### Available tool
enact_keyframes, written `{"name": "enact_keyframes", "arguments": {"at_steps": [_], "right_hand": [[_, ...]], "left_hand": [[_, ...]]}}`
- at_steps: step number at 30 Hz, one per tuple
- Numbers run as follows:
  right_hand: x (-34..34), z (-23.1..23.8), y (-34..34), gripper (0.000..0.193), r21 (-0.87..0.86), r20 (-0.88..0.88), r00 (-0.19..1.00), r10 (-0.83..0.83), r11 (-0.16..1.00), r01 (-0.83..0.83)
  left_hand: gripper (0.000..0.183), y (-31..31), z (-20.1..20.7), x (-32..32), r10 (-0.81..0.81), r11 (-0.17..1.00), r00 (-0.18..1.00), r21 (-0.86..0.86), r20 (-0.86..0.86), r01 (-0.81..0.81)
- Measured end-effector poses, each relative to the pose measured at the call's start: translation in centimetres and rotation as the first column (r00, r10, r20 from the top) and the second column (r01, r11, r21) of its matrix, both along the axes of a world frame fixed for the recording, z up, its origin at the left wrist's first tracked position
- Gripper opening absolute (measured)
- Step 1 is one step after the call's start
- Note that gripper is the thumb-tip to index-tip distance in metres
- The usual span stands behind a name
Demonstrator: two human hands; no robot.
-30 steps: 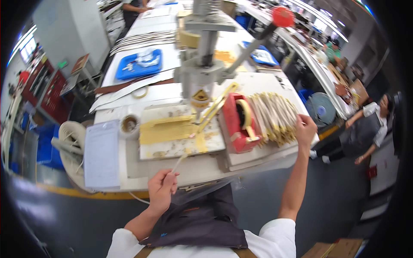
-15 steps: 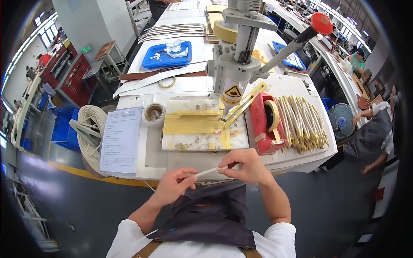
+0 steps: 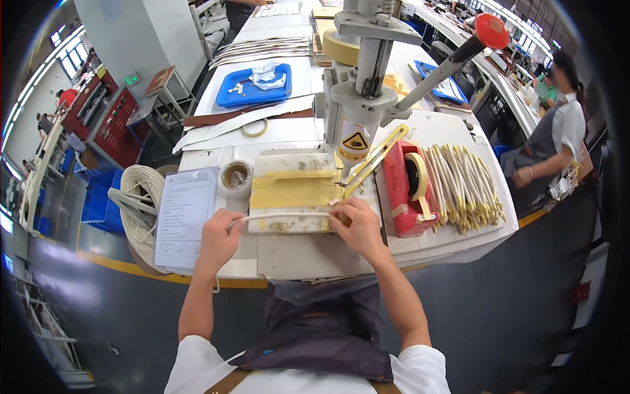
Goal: The person inserts a white cable into a yellow plastic sleeve, places the assembly into a press machine, and activates the press with a lever. The person then removes the finished unit and repeats the process with a new cable and sleeve.
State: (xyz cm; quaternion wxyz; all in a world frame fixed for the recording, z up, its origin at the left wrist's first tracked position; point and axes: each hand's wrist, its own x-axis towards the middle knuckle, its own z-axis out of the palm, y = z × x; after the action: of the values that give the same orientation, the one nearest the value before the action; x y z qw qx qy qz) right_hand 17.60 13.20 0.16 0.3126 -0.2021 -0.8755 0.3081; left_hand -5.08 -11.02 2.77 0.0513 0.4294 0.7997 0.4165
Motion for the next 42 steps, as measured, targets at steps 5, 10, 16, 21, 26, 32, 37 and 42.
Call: {"name": "enact_keyframes", "arguments": {"at_steps": [5,10,16,21,26,32,37,42], "right_hand": [[-0.1,0.2,-0.1,0.011,-0.02,-0.013,1.0,-0.019,1.0,0.019],[-0.4,0.1,-0.5,0.012,-0.097,-0.037,0.997,-0.064,0.994,0.06],[-0.3,-0.2,-0.4,0.013,-0.131,0.001,0.998,-0.063,0.989,0.063],[-0.4,0.1,-0.5,0.012,-0.09,-0.022,0.998,-0.052,0.995,0.05],[-0.2,-0.1,-0.4,0.016,-0.038,-0.012,0.998,-0.055,0.998,0.055],[3.4,3.7,-1.7,0.029,-0.015,-0.14,0.99,-0.02,1.0,0.019],[9.6,11.0,2.3,0.023,-0.062,-0.121,0.904,-0.411,0.912,0.406],[11.6,11.9,7.0,0.031,-0.106,0.384,0.843,-0.378,0.888,0.447]], "left_hand": [[0.012,-0.1,-1.7,-1.0,-0.048,0.999,0.99,0.013,-0.132,0.051],[0.014,-0.5,-1.7,-1.9,-0.112,0.994,0.986,-0.017,-0.122,0.11],[0.013,0.1,-1.6,-1.9,-0.117,0.992,0.979,-0.064,-0.169,0.107],[0.008,0.3,-1.7,-2.4,-0.127,0.991,0.971,-0.077,-0.204,0.114],[0.005,0.9,-2.5,-2.5,-0.118,0.993,0.948,-0.013,-0.296,0.12],[0.003,0.4,-2.5,-1.7,-0.055,0.993,0.991,0.097,-0.124,0.067],[0.002,-2.5,-2.5,1.4,-0.162,0.953,0.833,0.303,0.528,-0.007],[0.006,-0.8,-2.1,8.7,-0.302,0.948,0.498,0.313,0.813,0.065]]}}
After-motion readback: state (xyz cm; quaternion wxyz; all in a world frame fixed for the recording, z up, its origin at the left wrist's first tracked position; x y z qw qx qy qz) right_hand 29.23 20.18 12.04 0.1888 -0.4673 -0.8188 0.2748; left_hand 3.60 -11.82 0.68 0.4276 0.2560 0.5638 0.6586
